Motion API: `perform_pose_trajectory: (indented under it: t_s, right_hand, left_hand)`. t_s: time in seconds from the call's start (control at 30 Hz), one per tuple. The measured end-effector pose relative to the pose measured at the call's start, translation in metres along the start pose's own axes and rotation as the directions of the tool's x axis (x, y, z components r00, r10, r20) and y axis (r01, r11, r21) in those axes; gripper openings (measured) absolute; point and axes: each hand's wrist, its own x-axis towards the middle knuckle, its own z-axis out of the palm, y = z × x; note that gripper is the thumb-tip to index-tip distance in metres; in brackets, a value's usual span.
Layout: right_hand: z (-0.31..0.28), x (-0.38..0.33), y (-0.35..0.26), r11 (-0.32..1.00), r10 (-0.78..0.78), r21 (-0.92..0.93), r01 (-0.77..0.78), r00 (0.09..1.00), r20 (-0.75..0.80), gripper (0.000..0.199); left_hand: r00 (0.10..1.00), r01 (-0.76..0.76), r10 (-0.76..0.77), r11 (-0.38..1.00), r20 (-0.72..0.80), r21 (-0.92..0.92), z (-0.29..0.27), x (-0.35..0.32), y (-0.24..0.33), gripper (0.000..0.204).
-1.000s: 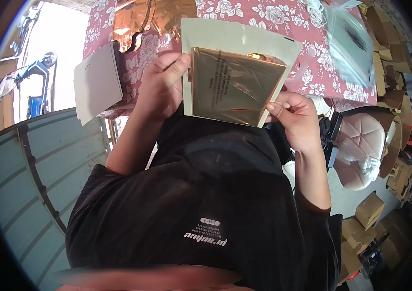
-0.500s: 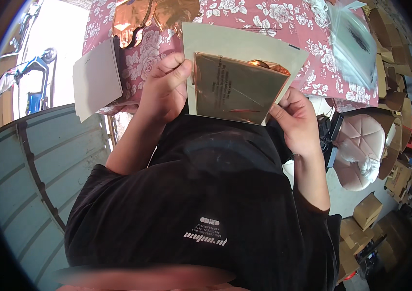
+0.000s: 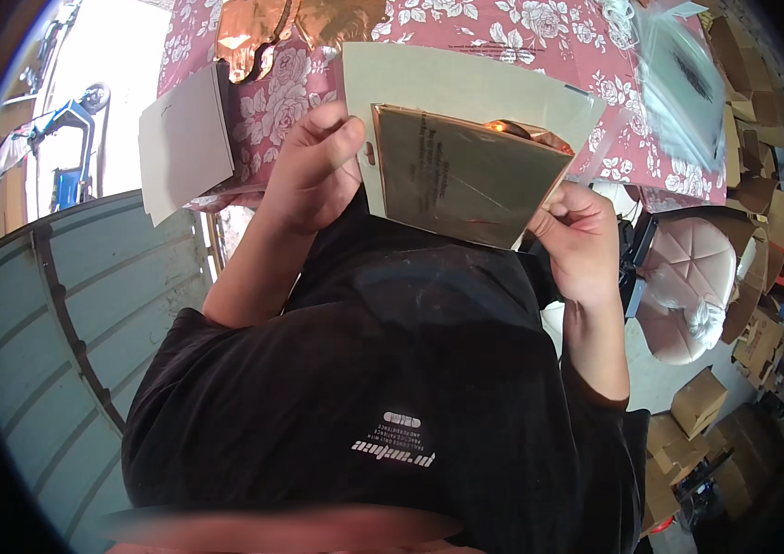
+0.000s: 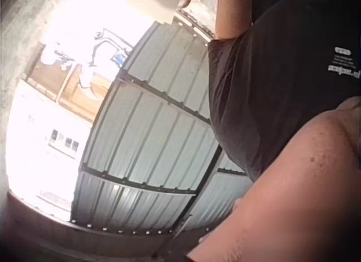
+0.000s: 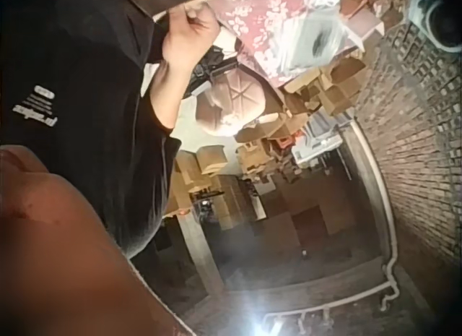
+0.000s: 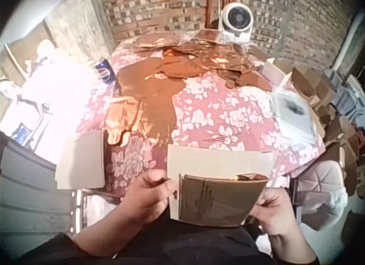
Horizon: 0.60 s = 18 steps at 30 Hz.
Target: Manually folding large metallic foil balloons and inserting them into protective cardboard sleeves.
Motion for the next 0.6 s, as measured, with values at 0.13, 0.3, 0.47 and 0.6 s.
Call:
perform_pose_trajectory:
  t_s: [0.13,0.3,0.47,0.6]
  right_hand:
    - [0.002,-0.003,-0.002,0.997,0.071,-0.043,-0.069,0.997,0.028,0.012]
    - [0.009,0.002,-0.008,0.997,0.071,0.004,-0.071,0.997,-0.030,0.012]
    - [0.004,-0.002,0.004,1.000,0.017,0.010,-0.017,1.000,0.013,0.014]
    - [0.013,-0.004,0.005,1.000,-0.009,-0.025,0.008,0.999,-0.036,0.014]
  left_hand:
    - [0.999,0.014,-0.014,1.000,-0.042,0.016,-0.001,0.001,-0.004,0.018]
    - [0.998,0.028,-0.021,0.995,-0.065,0.099,-0.011,0.001,-0.007,0.022]
    - [1.000,0.010,-0.011,0.987,0.000,0.160,-0.004,-0.001,-0.006,0.024]
    - [1.000,-0.006,0.004,0.980,0.012,0.198,0.001,-0.004,-0.004,0.029]
